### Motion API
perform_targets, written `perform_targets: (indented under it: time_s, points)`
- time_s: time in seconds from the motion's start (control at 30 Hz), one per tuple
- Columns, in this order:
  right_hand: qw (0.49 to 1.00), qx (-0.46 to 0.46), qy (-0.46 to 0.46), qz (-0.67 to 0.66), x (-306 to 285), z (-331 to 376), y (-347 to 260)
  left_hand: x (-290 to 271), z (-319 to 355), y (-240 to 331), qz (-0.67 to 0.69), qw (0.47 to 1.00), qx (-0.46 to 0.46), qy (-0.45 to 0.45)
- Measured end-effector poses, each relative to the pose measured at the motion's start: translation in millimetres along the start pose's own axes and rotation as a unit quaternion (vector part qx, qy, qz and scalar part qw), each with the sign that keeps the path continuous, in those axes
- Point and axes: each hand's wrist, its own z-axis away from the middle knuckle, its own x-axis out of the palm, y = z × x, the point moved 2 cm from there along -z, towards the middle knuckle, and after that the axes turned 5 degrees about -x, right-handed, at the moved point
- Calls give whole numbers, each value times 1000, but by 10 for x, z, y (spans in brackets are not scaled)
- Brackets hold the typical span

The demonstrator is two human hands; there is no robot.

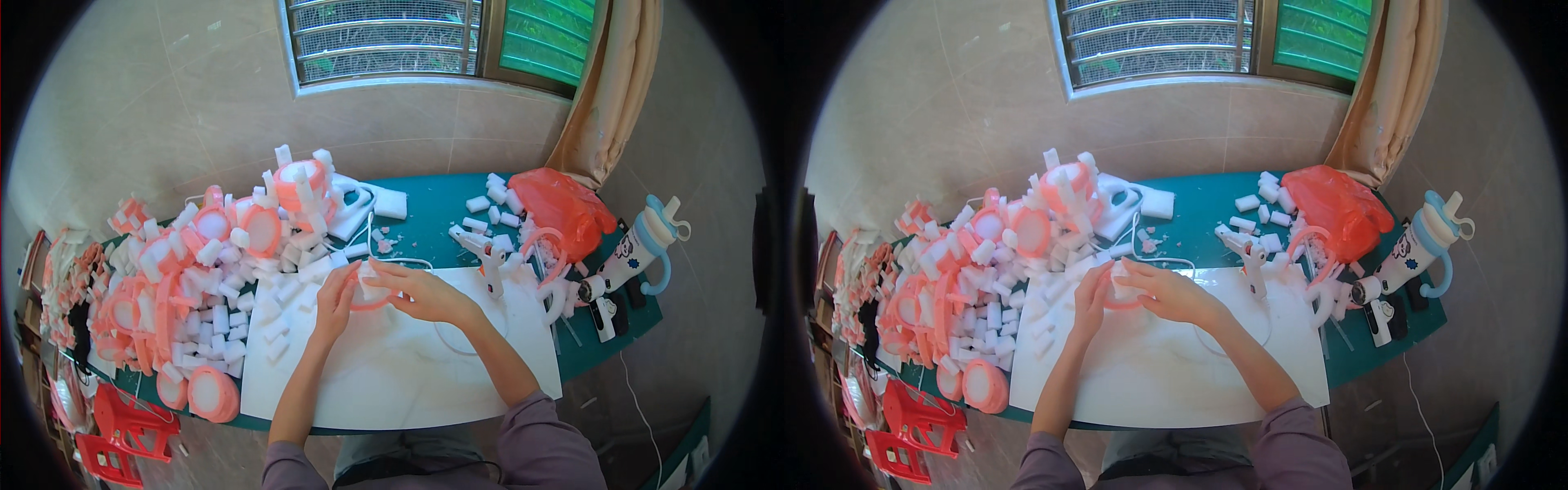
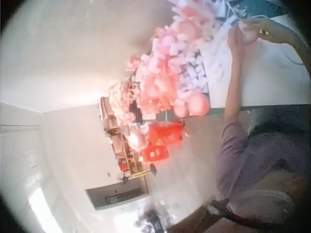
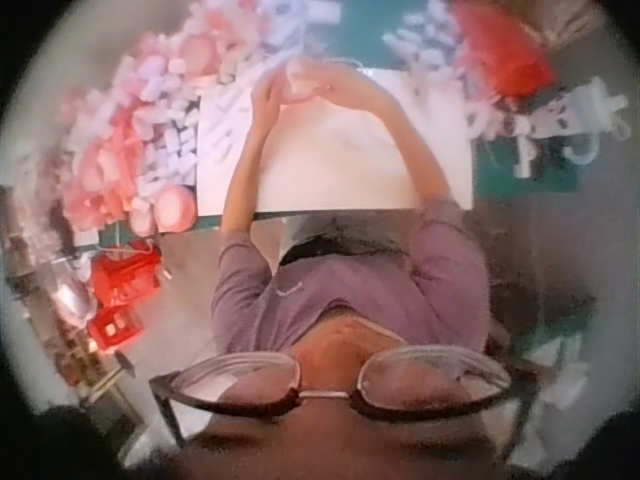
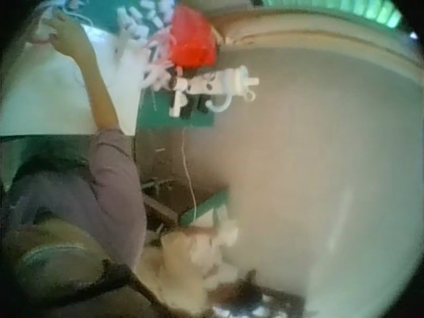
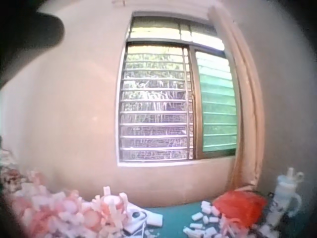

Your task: Gluing pink and white foam components together using a hot glue gun at a manufacturing workstation.

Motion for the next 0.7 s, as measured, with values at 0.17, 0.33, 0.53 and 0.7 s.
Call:
perform_targets:
  time_s: [0.17,0.33,0.53,0.7]
  points:
    - [999,13,5,-29,14,-45,-12,2,-30,-58,11,1000,21,5]
    - [998,3,51,-33,93,-49,86,32,-36,-86,22,999,42,22]
    - [995,54,55,-67,140,14,-76,-1,19,-25,37,997,59,20]
    - [992,74,89,-48,157,99,-158,18,49,54,7,996,85,16]
